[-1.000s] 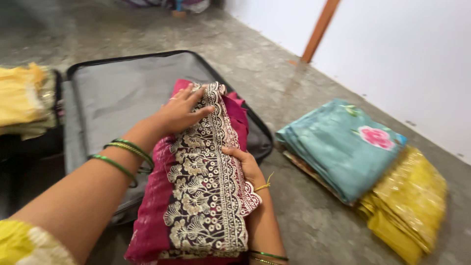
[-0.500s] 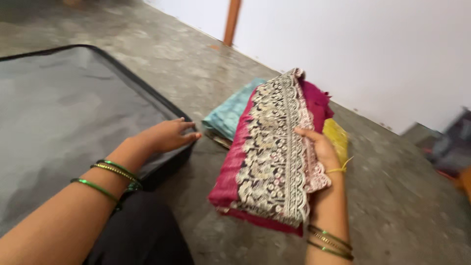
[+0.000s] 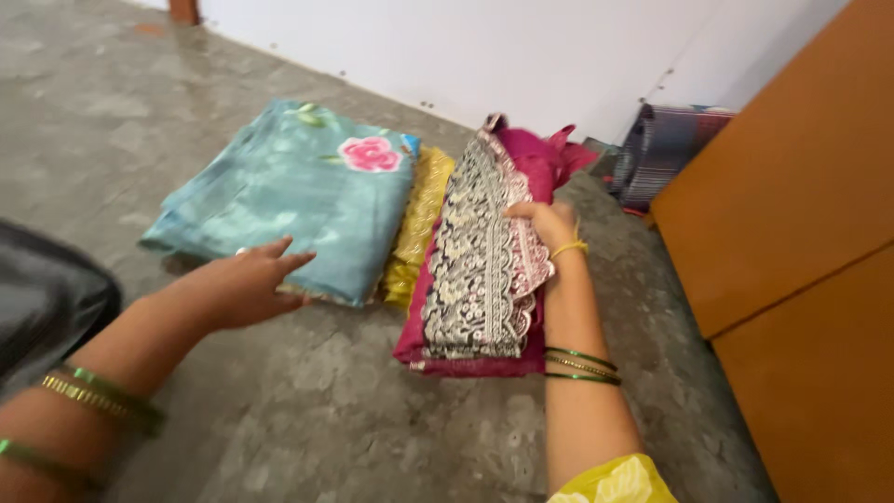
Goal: The person sits on the floor with an open suitcase and rearranges folded traditional garments. They lift each folded outfit out, smooth and refold it on their lap, set it aside, and place it back into the suitcase, also repositioning a small container and a fabric pouch inside.
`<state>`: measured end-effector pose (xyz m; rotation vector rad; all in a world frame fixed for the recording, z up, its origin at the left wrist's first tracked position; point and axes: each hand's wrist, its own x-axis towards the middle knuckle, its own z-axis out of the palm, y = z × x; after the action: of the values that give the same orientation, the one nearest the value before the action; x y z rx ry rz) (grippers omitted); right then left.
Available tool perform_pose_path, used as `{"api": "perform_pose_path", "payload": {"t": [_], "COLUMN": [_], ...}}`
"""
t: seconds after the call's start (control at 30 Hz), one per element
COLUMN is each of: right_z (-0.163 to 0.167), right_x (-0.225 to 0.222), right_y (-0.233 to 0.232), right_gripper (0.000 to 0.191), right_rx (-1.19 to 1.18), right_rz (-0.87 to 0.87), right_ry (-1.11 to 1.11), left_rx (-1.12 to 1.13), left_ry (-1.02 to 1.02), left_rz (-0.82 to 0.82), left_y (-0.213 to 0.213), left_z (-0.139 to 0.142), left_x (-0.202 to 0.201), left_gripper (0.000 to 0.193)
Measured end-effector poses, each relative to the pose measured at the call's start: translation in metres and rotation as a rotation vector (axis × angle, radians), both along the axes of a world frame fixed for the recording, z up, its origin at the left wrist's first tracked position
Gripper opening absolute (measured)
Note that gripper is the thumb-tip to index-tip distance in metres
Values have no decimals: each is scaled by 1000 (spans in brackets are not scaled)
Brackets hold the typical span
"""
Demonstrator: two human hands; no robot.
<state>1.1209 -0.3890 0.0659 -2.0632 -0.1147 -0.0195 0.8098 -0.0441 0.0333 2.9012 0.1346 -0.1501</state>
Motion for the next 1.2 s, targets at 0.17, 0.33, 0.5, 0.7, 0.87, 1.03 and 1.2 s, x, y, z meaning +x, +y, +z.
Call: {"api": "perform_pose_path", "payload": {"t": [0.17,0.33,0.5,0.7,0.87,1.03,1.2], "right_z": [-4,42,46,-92,-164,-157,-137], "right_x": [29,40,52,7,-10,5,-13], "right_y": [-23,4,93,195,243,233,210], "right_gripper": [57,61,62,107,81,85,96], "right_rx": [-321,-685,-829,-989,-923,-982,-1145], "right_rz": [-58,-211,-293,194,92,226,360], "right_ry": [-42,-209,-346,-54,-242,-166,-459], "left_rx": [12,-58,-101,-69,-42,-82,-8], "left_ry": [-20,123,150,221,326,286,157], "left_rz": [-75,39,58,81,107,148,95], "left_y": [2,24,43,44,50,56,46], "left_z": [0,-11,-35,-53,-58,-72,-82], "left_x": [12,19,22,19,10,3,4], "left_gripper": [78,71,66,66,70,63,68]}}
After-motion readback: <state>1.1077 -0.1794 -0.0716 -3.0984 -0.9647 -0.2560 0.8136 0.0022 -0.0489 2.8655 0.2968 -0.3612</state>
